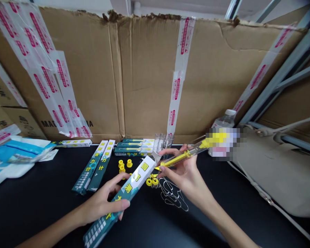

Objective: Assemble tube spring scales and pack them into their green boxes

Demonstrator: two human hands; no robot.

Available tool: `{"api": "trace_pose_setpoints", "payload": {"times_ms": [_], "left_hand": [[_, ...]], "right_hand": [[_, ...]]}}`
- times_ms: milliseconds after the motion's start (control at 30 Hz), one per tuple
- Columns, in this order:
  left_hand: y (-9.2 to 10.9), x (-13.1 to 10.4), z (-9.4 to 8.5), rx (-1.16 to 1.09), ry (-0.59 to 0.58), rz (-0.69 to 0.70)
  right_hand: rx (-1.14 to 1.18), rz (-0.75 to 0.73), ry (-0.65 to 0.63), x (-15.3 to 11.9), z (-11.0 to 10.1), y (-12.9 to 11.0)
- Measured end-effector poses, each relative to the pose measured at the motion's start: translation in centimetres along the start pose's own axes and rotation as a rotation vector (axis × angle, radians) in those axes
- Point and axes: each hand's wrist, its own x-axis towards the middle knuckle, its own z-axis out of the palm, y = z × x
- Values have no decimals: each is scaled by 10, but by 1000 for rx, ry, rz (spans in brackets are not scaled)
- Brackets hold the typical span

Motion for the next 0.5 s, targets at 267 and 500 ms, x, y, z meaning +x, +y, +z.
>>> {"api": "trace_pose_setpoints", "payload": {"times_ms": [267, 500], "left_hand": [[21, -4, -1, 276, 49, 42], [19, 1, -6, 301, 125, -48]], "right_hand": [[123, 54, 64, 13, -15, -8], [206, -150, 314, 4, 7, -6]]}}
